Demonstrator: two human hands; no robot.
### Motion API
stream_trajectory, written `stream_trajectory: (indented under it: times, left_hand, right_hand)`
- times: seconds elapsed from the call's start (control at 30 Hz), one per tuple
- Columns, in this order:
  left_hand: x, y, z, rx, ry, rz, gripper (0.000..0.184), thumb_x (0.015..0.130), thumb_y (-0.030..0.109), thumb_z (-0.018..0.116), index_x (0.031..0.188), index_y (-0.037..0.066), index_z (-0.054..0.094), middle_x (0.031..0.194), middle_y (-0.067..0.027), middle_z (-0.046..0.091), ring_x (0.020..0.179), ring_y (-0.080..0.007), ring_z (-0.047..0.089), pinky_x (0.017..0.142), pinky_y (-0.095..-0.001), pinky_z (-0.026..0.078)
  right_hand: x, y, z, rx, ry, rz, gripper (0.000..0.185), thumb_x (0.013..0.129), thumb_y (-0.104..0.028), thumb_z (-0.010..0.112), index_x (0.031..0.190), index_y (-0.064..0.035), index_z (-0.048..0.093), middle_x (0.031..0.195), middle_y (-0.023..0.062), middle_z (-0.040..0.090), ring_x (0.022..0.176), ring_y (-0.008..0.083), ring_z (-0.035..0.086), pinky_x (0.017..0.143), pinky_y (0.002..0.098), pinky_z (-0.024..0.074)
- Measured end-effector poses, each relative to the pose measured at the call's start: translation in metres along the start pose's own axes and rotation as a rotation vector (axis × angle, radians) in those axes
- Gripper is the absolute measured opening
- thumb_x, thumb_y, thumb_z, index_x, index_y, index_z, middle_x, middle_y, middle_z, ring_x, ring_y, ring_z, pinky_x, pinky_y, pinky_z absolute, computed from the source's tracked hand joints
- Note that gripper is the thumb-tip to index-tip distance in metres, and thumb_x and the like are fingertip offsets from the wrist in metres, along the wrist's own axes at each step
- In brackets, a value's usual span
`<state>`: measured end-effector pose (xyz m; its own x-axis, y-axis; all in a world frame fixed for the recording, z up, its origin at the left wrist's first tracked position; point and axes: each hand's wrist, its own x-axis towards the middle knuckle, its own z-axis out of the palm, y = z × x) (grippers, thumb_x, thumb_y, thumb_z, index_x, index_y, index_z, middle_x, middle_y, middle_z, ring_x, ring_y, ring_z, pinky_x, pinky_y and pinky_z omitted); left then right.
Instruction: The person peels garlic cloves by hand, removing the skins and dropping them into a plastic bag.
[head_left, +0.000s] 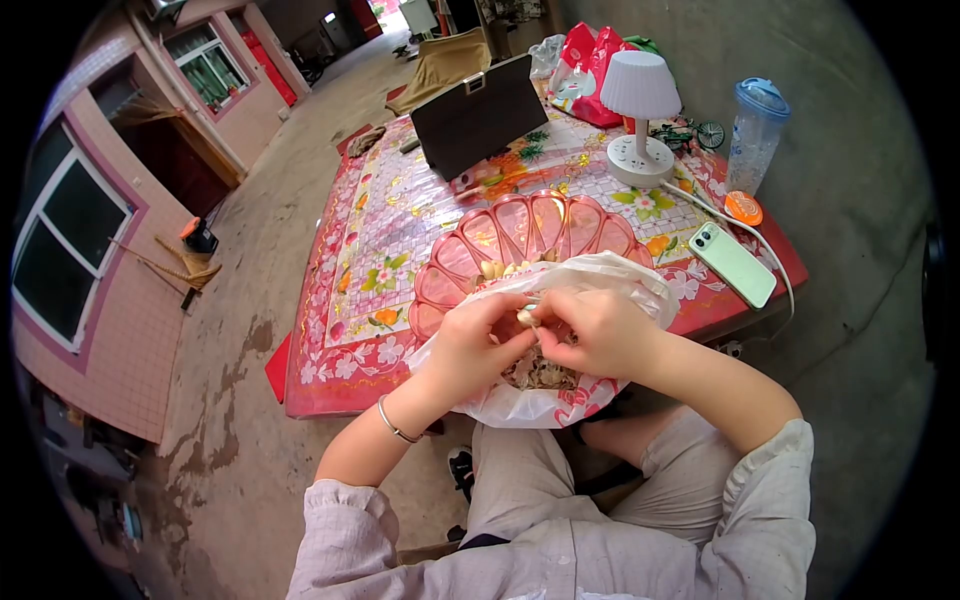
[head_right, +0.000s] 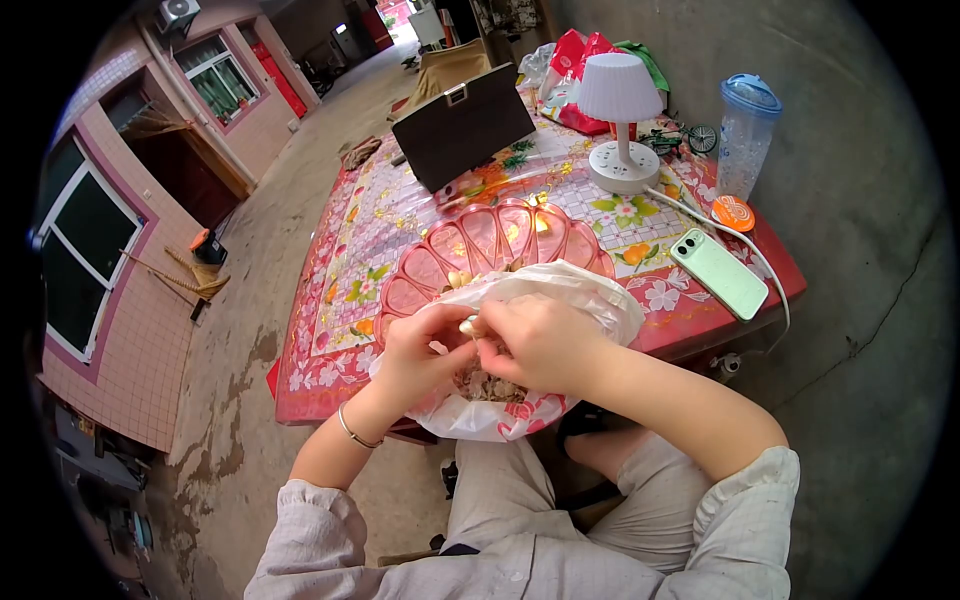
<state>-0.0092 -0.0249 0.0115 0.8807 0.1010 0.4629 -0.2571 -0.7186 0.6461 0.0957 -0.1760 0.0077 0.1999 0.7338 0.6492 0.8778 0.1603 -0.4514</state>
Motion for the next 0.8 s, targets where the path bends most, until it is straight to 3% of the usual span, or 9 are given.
stream_trajectory:
  times: [0.27,0.33,0.4,0.53,0.77,0.8]
  left_hand:
    - [0.000,0.003,-0.002,0.025,-0.095,-0.127,0.028,0.068,0.008,0.069,0.093,-0.001,0.058,0.071,-0.0056,0.060,0.059,-0.0063,0.056,0.053,-0.0214,0.046]
    - [0.000,-0.008,0.001,-0.274,-0.093,-0.276,0.027,0.069,0.006,0.068,0.093,-0.003,0.058,0.073,-0.0025,0.060,0.062,-0.0043,0.055,0.055,-0.0195,0.045]
    - [0.001,-0.011,0.000,-0.381,-0.119,-0.312,0.026,0.070,0.004,0.067,0.094,-0.003,0.057,0.075,-0.0014,0.059,0.065,-0.0039,0.055,0.057,-0.0190,0.045]
    - [0.003,-0.011,0.002,-0.684,-0.109,-0.344,0.027,0.071,-0.001,0.062,0.097,-0.003,0.055,0.081,-0.0005,0.058,0.071,-0.0041,0.054,0.063,-0.0188,0.045]
    - [0.003,-0.008,0.000,-0.556,-0.178,-0.292,0.025,0.071,-0.002,0.060,0.096,-0.002,0.055,0.078,-0.0016,0.058,0.069,-0.0070,0.056,0.061,-0.0214,0.045]
    - [0.004,0.001,-0.005,-0.322,-0.199,-0.247,0.025,0.071,-0.001,0.061,0.095,-0.001,0.056,0.074,-0.0031,0.059,0.066,-0.0080,0.056,0.059,-0.0224,0.045]
  right_hand:
    - [-0.003,0.005,0.005,-0.025,0.006,-0.010,0.013,0.071,-0.011,0.058,0.077,-0.0034,0.050,0.065,0.0135,0.057,0.062,0.0291,0.058,0.057,0.0373,0.0459]
    - [-0.004,0.006,0.003,0.005,0.024,0.010,0.013,0.071,-0.011,0.058,0.077,-0.0033,0.050,0.065,0.0137,0.057,0.062,0.0295,0.058,0.056,0.0376,0.0459]
    - [-0.003,0.006,-0.001,0.082,-0.077,0.119,0.016,0.073,-0.007,0.058,0.088,-0.0017,0.055,0.073,0.0127,0.061,0.065,0.0237,0.062,0.057,0.0317,0.0483]
    - [0.000,0.006,0.000,0.230,-0.038,0.151,0.018,0.075,-0.014,0.058,0.089,-0.0022,0.053,0.075,0.0141,0.062,0.069,0.0285,0.061,0.061,0.0361,0.0483]
    - [0.003,0.007,-0.001,0.203,-0.099,0.066,0.016,0.079,-0.015,0.058,0.090,-0.0042,0.055,0.078,0.0125,0.062,0.070,0.0266,0.062,0.063,0.0343,0.0487]
    - [0.003,0.008,0.000,0.190,-0.099,0.060,0.015,0.079,-0.015,0.058,0.090,-0.0046,0.055,0.078,0.0123,0.062,0.070,0.0267,0.061,0.063,0.0341,0.0485]
